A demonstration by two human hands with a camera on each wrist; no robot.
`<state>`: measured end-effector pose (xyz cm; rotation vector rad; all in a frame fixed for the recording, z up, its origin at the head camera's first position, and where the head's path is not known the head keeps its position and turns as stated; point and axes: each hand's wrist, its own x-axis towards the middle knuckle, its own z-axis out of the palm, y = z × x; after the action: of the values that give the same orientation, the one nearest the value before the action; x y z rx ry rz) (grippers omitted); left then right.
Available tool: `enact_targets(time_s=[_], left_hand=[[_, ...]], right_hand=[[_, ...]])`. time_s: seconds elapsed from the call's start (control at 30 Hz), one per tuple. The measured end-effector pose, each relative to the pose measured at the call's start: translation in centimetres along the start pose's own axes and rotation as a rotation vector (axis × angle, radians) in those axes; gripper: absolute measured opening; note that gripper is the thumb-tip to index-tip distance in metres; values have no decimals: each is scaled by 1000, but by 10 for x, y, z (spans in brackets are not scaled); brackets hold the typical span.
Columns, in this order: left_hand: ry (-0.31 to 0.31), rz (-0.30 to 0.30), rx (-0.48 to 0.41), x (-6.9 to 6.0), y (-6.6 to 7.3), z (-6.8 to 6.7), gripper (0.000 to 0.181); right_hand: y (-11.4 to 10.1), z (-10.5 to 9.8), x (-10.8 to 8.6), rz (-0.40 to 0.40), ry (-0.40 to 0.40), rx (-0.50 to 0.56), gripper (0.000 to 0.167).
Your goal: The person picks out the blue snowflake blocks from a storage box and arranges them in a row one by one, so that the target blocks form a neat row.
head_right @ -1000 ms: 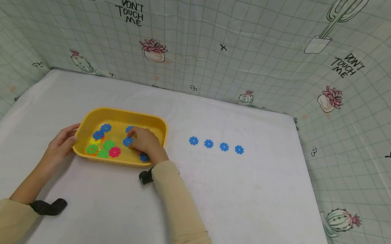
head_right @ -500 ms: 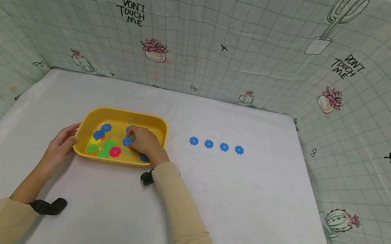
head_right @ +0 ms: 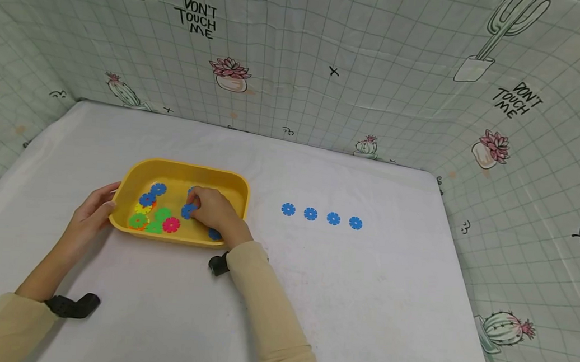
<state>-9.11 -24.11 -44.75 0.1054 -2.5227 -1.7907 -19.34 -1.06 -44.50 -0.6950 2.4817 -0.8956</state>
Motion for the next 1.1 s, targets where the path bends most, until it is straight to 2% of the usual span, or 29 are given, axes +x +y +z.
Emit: enact_targets(time_s=[0.3, 0.53, 0.8, 0.93, 1.1], left_hand=[[6, -7, -19, 0, -3, 1, 47], [13, -2, -23, 2, -5, 2, 47], [14, 10, -8, 1, -4, 0, 46], [14, 11, 2, 1, -3, 1, 46], [13, 16, -9, 1, -1, 1, 46]], right_hand=[[-4, -3, -7, -37, 48, 154, 11], [-10, -13, -25, -21, 81, 413, 15], [-9, -25, -68, -26, 153, 639, 20], [-3, -28, -94, -38, 211, 722, 19], [9, -34, -120, -5, 287, 769, 22]])
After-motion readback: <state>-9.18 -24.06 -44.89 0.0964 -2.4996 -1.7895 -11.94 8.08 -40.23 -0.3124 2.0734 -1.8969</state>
